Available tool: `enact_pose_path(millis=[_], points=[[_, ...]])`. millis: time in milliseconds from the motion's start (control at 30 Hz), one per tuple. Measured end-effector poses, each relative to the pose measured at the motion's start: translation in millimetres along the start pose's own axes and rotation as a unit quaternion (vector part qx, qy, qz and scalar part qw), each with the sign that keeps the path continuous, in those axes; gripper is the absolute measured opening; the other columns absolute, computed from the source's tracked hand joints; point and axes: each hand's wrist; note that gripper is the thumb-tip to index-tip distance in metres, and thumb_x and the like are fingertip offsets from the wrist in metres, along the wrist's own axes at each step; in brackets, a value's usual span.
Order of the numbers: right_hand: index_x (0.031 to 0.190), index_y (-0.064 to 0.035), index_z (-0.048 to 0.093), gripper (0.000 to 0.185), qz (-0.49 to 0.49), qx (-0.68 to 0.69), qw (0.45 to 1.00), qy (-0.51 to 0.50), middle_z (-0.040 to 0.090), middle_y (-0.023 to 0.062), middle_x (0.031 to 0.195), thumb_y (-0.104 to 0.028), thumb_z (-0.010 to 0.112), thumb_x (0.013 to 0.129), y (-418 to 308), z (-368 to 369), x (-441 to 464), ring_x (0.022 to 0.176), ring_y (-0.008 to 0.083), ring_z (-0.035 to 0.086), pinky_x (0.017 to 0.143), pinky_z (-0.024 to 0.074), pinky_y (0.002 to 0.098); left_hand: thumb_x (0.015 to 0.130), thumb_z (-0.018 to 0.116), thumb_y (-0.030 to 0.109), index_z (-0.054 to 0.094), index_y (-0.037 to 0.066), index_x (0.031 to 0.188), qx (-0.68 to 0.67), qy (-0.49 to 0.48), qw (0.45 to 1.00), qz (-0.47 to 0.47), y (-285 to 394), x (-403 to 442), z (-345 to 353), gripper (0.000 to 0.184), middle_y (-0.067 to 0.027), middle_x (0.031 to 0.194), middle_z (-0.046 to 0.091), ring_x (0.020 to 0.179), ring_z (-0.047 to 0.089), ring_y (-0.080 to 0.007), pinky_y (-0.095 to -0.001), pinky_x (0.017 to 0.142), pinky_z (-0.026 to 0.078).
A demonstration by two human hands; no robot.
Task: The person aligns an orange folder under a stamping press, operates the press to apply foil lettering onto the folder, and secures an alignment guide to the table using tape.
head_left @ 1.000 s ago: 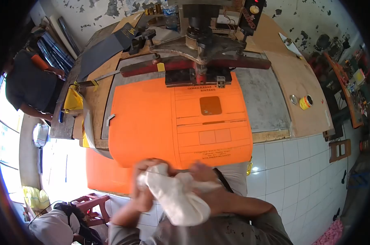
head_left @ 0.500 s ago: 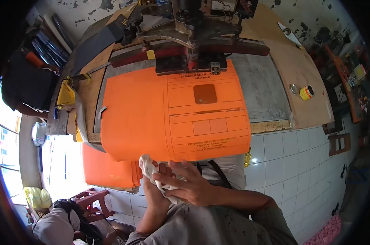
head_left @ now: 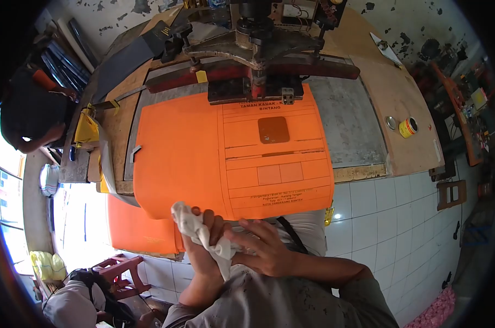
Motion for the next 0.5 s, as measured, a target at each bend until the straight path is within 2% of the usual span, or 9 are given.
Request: enact_pose_path(millis=[67, 100, 133, 200, 300, 400, 433, 467, 500], points=[[0.090, -0.0137, 0.076, 0.023, -0.055, -0.055, 0.997, 0.022, 0.062, 0.0056, 0.148, -0.034, 0.085, 0.084, 3, -9, 2, 0.149, 0.0293, 0.049, 0.113, 0.0371, 0.0505, 0.115, 0.049, 0.042, 0.060, 0.011, 0.117, 0.011, 0.020, 0.999, -0.045, -5, -3, -5, 0.033, 0.0028, 0.074, 0.041, 0.064, 0.039, -0.0102, -0.0272, 0.057, 0.037], [0.088, -0.0143, 0.075, 0.022, -0.040, -0.032, 0.999, 0.006, 0.062, 0.0039, 0.148, -0.033, 0.085, 0.085, 6, -13, 0, 0.149, 0.0279, 0.049, 0.114, 0.0365, 0.0501, 0.114, 0.049, 0.044, 0.060, 0.012, 0.117, 0.050, 0.086, 0.993, -0.058, -9, -8, 10, 0.034, 0.0026, 0.074, 0.041, 0.066, 0.041, -0.0107, -0.0278, 0.058, 0.039], [0.087, -0.0149, 0.074, 0.021, -0.026, -0.009, 1.000, -0.011, 0.062, 0.0021, 0.148, -0.033, 0.085, 0.085, 10, -16, -1, 0.150, 0.0265, 0.048, 0.114, 0.0358, 0.0498, 0.114, 0.049, 0.047, 0.059, 0.013, 0.118, 0.126, 0.099, 0.981, -0.106, -4, -15, 16, 0.036, 0.0012, 0.083, 0.052, 0.074, 0.053, -0.0130, -0.0289, 0.063, 0.046], [0.087, -0.0163, 0.073, 0.019, -0.008, 0.016, 0.999, -0.030, 0.062, 0.0005, 0.148, -0.032, 0.084, 0.085, 13, -22, -4, 0.150, 0.0248, 0.048, 0.115, 0.0344, 0.0492, 0.115, 0.047, 0.048, 0.058, 0.013, 0.123, 0.137, 0.158, 0.969, -0.130, -10, -20, -1, 0.038, -0.0021, 0.096, 0.062, 0.086, 0.063, -0.0157, -0.0310, 0.071, 0.054], [0.091, -0.0191, 0.074, 0.015, -0.005, 0.005, 1.000, -0.030, 0.062, 0.0005, 0.148, -0.031, 0.082, 0.086, 9, -28, -5, 0.150, 0.0244, 0.048, 0.118, 0.0316, 0.0492, 0.117, 0.044, 0.046, 0.056, 0.011, 0.130, 0.190, 0.092, 0.958, -0.194, -8, -32, -18, 0.040, -0.0067, 0.112, 0.067, 0.101, 0.069, -0.0192, -0.0335, 0.083, 0.060], [0.099, -0.0220, 0.076, 0.017, -0.041, -0.030, 0.999, -0.005, 0.060, -0.0002, 0.153, -0.034, 0.080, 0.087, 4, -30, -4, 0.151, 0.0250, 0.047, 0.122, 0.0281, 0.0500, 0.117, 0.041, 0.046, 0.054, 0.008, 0.134, 0.285, 0.060, 0.929, -0.229, -2, -39, -9, 0.043, -0.0081, 0.116, 0.066, 0.107, 0.070, -0.0206, -0.0356, 0.089, 0.060], [0.104, -0.0229, 0.076, 0.021, -0.069, -0.041, 0.997, 0.010, 0.058, -0.0003, 0.156, -0.035, 0.079, 0.087, 5, -31, -3, 0.152, 0.0251, 0.046, 0.123, 0.0271, 0.0502, 0.117, 0.040, 0.048, 0.053, 0.004, 0.146, 0.274, 0.062, 0.924, -0.258, -3, -41, -16, 0.054, -0.0100, 0.127, 0.068, 0.111, 0.070, -0.0182, -0.0329, 0.091, 0.059], [0.109, -0.0238, 0.077, 0.025, -0.098, -0.052, 0.994, 0.024, 0.056, -0.0005, 0.158, -0.036, 0.079, 0.087, 4, -33, -1, 0.152, 0.0252, 0.045, 0.124, 0.0261, 0.0503, 0.118, 0.041, 0.046, 0.053, 0.005, 0.147, 0.424, -0.031, 0.881, -0.208, -5, -43, -26, 0.052, -0.0104, 0.128, 0.068, 0.112, 0.071, -0.0192, -0.0336, 0.091, 0.059], [0.131, -0.0262, 0.074, 0.045, -0.068, -0.083, 0.993, -0.040, 0.053, -0.0005, 0.163, -0.039, 0.077, 0.088, -6, -44, 8, 0.154, 0.0254, 0.042, 0.129, 0.0219, 0.0502, 0.118, 0.041, 0.044, 0.052, 0.005, 0.147, 0.558, -0.121, 0.808, -0.149, -8, -41, -26, 0.051, -0.0108, 0.129, 0.068, 0.113, 0.071, -0.0203, -0.0343, 0.092, 0.059]])
Point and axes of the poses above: each hand's wrist, its own x-axis towards the middle knuckle, its own z-axis out of the palm, y = z × x
